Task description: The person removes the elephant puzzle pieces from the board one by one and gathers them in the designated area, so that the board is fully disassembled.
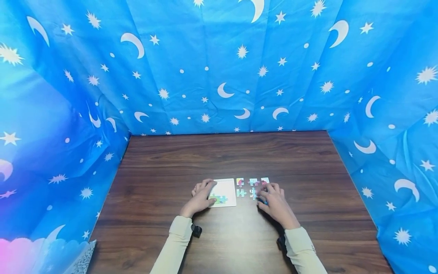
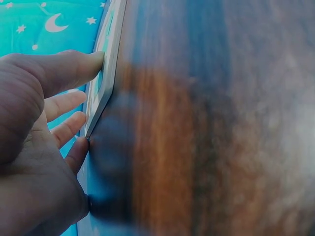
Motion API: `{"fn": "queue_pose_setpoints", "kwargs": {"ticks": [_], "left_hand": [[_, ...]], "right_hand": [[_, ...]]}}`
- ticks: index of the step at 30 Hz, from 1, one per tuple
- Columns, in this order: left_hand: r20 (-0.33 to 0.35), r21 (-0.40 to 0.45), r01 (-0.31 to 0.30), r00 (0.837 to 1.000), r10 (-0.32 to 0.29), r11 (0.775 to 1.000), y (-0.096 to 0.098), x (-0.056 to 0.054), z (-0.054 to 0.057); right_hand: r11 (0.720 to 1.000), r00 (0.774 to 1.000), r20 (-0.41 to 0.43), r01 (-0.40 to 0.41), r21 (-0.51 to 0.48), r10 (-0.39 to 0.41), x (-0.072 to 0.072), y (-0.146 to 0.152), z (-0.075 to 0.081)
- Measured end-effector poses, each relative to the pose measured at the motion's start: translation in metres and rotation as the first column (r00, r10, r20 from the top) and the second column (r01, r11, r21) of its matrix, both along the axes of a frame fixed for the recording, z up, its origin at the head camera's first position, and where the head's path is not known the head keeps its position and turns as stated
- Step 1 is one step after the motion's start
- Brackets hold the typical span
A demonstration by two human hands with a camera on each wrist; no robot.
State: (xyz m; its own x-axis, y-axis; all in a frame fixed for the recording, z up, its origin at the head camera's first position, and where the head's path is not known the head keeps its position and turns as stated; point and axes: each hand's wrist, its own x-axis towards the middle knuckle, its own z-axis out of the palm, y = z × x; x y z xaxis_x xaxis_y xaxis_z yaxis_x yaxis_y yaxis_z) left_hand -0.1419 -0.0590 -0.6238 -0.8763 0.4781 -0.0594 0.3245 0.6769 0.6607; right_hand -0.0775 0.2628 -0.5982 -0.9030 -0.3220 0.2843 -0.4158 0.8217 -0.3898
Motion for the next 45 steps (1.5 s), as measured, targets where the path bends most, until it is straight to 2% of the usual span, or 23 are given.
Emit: {"fn": "queue_pose_setpoints", "kwargs": {"ticks": [3, 9, 18, 27, 31, 36, 41, 45], "left_hand": [[0.008, 0.018, -0.005, 1.0, 0.005, 1.0, 0.002, 0.001, 0.002], [0.013, 0.002, -0.004, 1.0, 0.004, 1.0, 0.003, 0.002, 0.002], [-0.011, 0.025, 0.0, 1.0, 0.0, 1.0, -0.001, 0.0, 0.004], [-0.035, 0.025, -0.001, 0.999, 0.002, 1.0, -0.001, -0.002, -0.005], [-0.039, 0.023, -0.001, 0.999, 0.002, 1.0, -0.001, -0.002, -0.003], [-0.018, 0.021, 0.026, 1.0, -0.026, 0.999, -0.004, -0.002, 0.003], [-0.008, 0.019, 0.048, 0.999, -0.048, 0.999, -0.008, -0.002, 0.005], [-0.013, 0.023, 0.033, 0.999, -0.033, 0.999, -0.008, -0.003, -0.003]], "right_hand": [[1.0, 1.0, -0.024, -0.021, -0.014, 0.021, -0.009, -0.018, 0.0], [0.995, 0.994, -0.073, -0.09, -0.046, 0.087, -0.024, -0.055, 0.0], [0.984, 0.985, -0.018, -0.173, -0.034, 0.172, -0.036, -0.096, -0.01], [0.986, 0.984, 0.062, -0.166, -0.029, 0.168, -0.037, -0.109, -0.008], [0.99, 0.984, 0.103, -0.142, -0.01, 0.143, -0.041, -0.112, -0.006], [0.992, 0.982, 0.143, -0.125, 0.001, 0.124, -0.043, -0.113, -0.003], [0.992, 0.983, 0.133, -0.126, -0.003, 0.126, -0.043, -0.112, -0.003], [0.992, 0.985, 0.115, -0.127, -0.004, 0.126, -0.044, -0.111, -0.004]]}}
